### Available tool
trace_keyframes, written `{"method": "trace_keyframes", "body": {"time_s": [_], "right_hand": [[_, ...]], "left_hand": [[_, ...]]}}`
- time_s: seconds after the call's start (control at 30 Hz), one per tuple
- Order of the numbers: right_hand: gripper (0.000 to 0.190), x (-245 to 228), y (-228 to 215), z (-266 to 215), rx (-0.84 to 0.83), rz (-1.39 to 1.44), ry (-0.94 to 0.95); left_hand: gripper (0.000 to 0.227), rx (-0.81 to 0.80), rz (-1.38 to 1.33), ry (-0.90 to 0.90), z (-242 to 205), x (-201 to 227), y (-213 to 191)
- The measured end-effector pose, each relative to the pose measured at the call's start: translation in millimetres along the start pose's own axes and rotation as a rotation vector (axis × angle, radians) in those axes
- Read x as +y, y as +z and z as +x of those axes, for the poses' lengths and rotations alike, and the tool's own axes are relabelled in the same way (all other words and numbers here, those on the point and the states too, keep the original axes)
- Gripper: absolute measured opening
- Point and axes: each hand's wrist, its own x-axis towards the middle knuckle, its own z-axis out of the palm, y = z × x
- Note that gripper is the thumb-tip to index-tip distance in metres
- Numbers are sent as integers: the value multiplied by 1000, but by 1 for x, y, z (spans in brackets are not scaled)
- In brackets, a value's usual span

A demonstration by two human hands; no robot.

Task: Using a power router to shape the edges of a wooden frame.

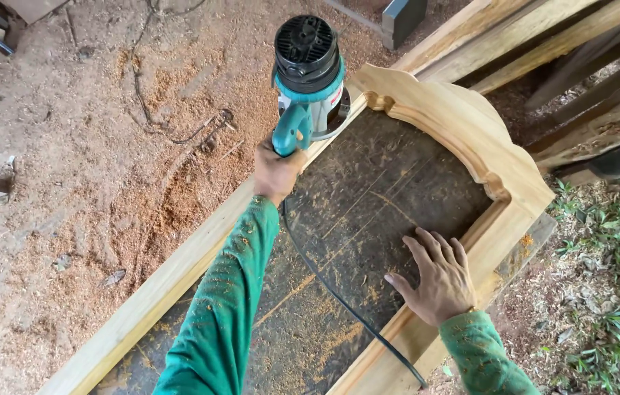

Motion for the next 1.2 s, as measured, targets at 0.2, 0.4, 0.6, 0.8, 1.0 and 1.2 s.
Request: {"method": "trace_keyframes", "body": {"time_s": [0.2,0.4,0.6,0.8,1.0,1.2], "right_hand": [[79,7,12,-4,-10,-32,7],[76,-11,-16,-1,-118,14,-5],[69,-19,-26,-7,36,-26,-70],[68,-16,-23,-7,28,-35,-67],[68,-14,-23,-8,30,-25,-87],[66,-13,-21,-9,54,-43,-104]], "left_hand": [[21,184,290,-190,-6,-2,-8],[24,62,-17,72,-23,-8,-31],[30,-26,2,135,-33,5,-37],[28,-5,115,164,-37,5,-44],[27,-1,-9,94,-44,5,-51],[28,-5,-38,88,-52,8,-58]]}}
